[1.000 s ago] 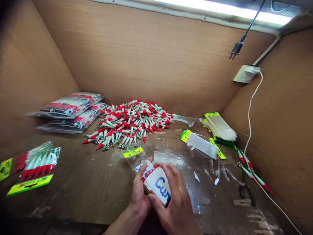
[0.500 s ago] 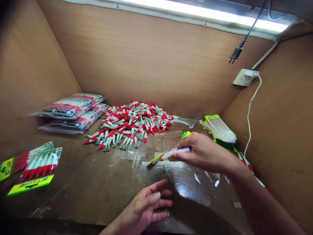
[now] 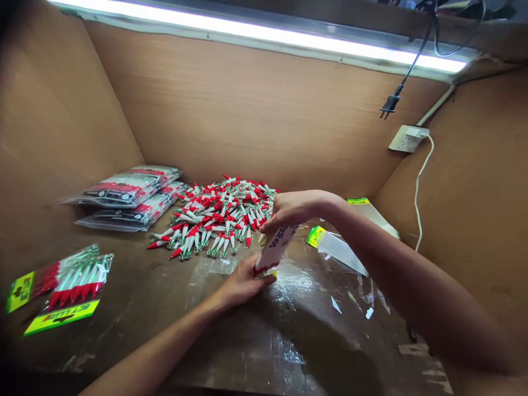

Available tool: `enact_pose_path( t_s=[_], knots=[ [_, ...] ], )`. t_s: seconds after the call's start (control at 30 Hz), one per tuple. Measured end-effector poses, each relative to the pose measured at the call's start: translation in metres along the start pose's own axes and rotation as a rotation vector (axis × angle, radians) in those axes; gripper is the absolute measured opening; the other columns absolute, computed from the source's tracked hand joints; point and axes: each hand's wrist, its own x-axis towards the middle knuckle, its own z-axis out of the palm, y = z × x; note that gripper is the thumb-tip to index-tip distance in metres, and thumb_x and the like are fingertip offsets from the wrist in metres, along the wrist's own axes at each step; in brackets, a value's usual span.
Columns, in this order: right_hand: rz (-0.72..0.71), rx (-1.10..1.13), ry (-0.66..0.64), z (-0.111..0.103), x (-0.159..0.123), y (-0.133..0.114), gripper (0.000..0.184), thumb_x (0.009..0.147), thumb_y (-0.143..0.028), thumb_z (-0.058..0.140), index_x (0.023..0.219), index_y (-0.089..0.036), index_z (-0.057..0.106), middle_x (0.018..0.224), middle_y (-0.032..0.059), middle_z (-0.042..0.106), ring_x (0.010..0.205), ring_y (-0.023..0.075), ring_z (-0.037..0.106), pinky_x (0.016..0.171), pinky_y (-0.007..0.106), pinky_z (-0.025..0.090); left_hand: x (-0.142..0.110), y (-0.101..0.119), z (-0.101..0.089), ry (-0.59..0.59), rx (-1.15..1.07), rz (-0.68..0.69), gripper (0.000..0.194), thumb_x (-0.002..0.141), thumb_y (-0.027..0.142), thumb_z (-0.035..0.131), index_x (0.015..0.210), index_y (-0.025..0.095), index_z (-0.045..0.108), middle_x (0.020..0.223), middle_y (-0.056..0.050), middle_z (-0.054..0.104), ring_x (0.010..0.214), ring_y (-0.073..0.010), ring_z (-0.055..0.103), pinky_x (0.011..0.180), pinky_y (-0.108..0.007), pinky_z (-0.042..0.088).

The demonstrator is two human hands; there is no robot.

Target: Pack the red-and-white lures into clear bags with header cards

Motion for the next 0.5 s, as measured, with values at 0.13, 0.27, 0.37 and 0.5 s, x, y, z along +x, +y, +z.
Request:
enact_pose_path(
  t_s=[0.13, 0.27, 0.37, 0.5],
  knots=[
    [0.006, 0.226, 0.063, 0.009, 0.001, 0.012, 0.038, 0.072, -0.046, 0.078, 0.06, -0.012, 0.07, 0.055, -0.004, 0.06, 0.049, 0.006, 0.049, 0.045, 0.016, 0.036, -0.001, -0.015, 0.0, 0.006, -0.042, -0.051, 0.01, 0.079, 0.025, 0.071, 0.082, 0.016, 0.07, 0.074, 0.0, 0.063, 0.069, -0.0165, 0.054, 0.063, -0.025, 0.038],
    [-0.112, 0.453, 0.21, 0.022, -0.012, 0.02, 0.04, 0.064, -0.039, 0.084, 0.094, -0.014, 0.075, 0.087, -0.0009, 0.074, 0.079, 0.0132, 0.066, 0.066, 0.02, 0.052, 0.001, -0.018, -0.005, -0.058, -0.142, -0.101, 0.02, 0.08, 0.032, 0.073, 0.087, 0.013, 0.071, 0.078, -0.004, 0.067, 0.068, -0.017, 0.058, 0.064, -0.026, 0.041],
    [-0.15, 0.521, 0.256, 0.029, -0.022, 0.028, 0.049, 0.067, -0.039, 0.081, 0.109, -0.015, 0.073, 0.099, 0.0021, 0.075, 0.089, 0.0168, 0.067, 0.075, 0.026, 0.054, 0.0, -0.014, -0.005, -0.155, -0.221, -0.134, 0.029, 0.079, 0.038, 0.075, 0.092, 0.012, 0.072, 0.083, -0.008, 0.071, 0.071, -0.0189, 0.062, 0.069, -0.029, 0.045],
    [-0.1, 0.578, 0.484, 0.029, -0.033, 0.05, 0.049, 0.074, -0.041, 0.078, 0.113, -0.012, 0.073, 0.098, 0.006, 0.075, 0.082, 0.0154, 0.067, 0.069, 0.025, 0.053, -0.003, -0.01, -0.002, -0.266, -0.288, -0.159, 0.032, 0.076, 0.04, 0.079, 0.09, 0.012, 0.072, 0.084, -0.008, 0.072, 0.072, -0.0183, 0.063, 0.07, -0.029, 0.046]
  ],
)
